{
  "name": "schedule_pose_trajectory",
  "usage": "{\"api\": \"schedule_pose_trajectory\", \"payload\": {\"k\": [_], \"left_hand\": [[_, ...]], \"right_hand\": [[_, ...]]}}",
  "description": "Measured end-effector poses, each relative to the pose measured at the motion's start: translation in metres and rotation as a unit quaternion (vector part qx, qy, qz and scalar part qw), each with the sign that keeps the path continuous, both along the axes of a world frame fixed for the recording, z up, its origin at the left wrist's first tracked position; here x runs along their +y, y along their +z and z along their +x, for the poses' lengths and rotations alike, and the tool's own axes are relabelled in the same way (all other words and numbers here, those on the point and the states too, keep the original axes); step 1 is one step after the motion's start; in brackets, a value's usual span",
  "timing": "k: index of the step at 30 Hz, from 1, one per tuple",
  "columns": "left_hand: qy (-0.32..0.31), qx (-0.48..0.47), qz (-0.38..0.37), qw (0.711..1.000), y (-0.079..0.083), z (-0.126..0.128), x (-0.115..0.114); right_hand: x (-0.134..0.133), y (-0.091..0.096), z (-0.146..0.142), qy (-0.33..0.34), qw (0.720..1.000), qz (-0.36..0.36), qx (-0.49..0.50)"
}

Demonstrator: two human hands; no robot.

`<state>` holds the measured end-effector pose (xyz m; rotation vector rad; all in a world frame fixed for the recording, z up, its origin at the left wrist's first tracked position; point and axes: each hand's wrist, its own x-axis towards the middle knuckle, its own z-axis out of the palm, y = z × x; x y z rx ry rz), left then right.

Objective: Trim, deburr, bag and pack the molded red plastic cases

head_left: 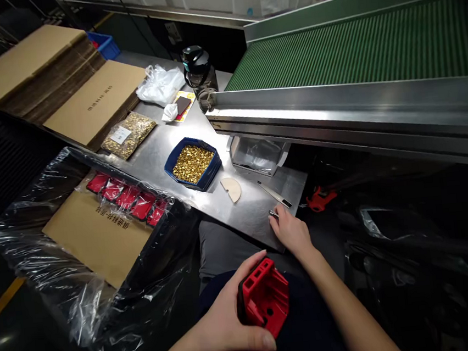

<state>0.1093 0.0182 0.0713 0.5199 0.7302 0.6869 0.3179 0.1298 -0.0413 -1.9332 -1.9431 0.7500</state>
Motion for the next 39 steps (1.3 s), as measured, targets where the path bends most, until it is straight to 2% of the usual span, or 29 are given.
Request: {"api": "schedule_pose_trajectory", "payload": {"k": [3,7,12,14,15,17,19,20,23,26,27,28,30,32,34,35,37,39], "left_hand": [[-0.013,0.148,0.083,0.985,0.003,-0.003,0.0],[-0.032,0.313,0.168,0.934,0.003,-0.006,0.0],[-0.024,0.372,0.365,0.853,-0.002,-0.003,0.008],[-0.012,0.373,0.393,0.841,-0.002,-0.005,0.011],[-0.009,0.364,0.373,0.853,-0.002,-0.007,0.013],[0.001,0.29,0.261,0.921,0.0,-0.012,0.015],[0.01,0.143,0.114,0.983,0.003,-0.017,0.017],[0.013,0.065,0.058,0.996,0.004,-0.018,0.017],[0.026,-0.087,-0.032,0.995,0.004,-0.018,0.018],[0.05,-0.198,-0.086,0.975,-0.002,-0.013,0.016],[0.055,-0.227,-0.097,0.967,-0.004,-0.011,0.015],[0.056,-0.25,-0.104,0.961,-0.006,-0.009,0.014],[0.06,-0.272,-0.114,0.954,-0.009,-0.007,0.012],[0.057,-0.282,-0.118,0.95,-0.01,-0.007,0.011],[0.048,-0.29,-0.124,0.948,-0.008,-0.008,0.011],[0.041,-0.289,-0.124,0.948,-0.007,-0.009,0.011],[0.026,-0.275,-0.126,0.953,-0.005,-0.013,0.01],[0.007,-0.26,-0.123,0.958,-0.005,-0.018,0.009]], "right_hand": [[0.007,-0.003,-0.007,0.033,0.999,0.017,-0.014],[-0.003,0.003,-0.012,0.066,0.997,0.034,-0.004],[0.0,-0.013,-0.019,0.085,0.995,0.048,0.009],[0.006,-0.019,-0.022,0.076,0.996,0.048,0.025],[0.009,-0.019,-0.023,0.067,0.996,0.046,0.036],[0.011,-0.013,-0.022,0.047,0.996,0.033,0.07],[0.008,0.003,-0.02,0.038,0.992,-0.001,0.123],[0.005,0.015,-0.019,0.042,0.987,-0.026,0.154],[-0.007,0.061,-0.016,0.085,0.953,-0.115,0.269],[-0.018,0.108,-0.017,0.126,0.869,-0.227,0.422],[-0.021,0.12,-0.019,0.135,0.845,-0.25,0.454],[-0.024,0.128,-0.021,0.142,0.832,-0.259,0.469],[-0.029,0.136,-0.024,0.138,0.845,-0.236,0.46],[-0.029,0.131,-0.023,0.079,0.884,-0.174,0.427],[-0.022,0.115,-0.017,0.001,0.937,-0.096,0.336],[-0.017,0.104,-0.014,-0.016,0.962,-0.063,0.264],[-0.003,0.079,-0.008,0.007,0.992,-0.033,0.118],[0.009,0.053,-0.007,0.045,0.998,-0.032,0.026]]}}
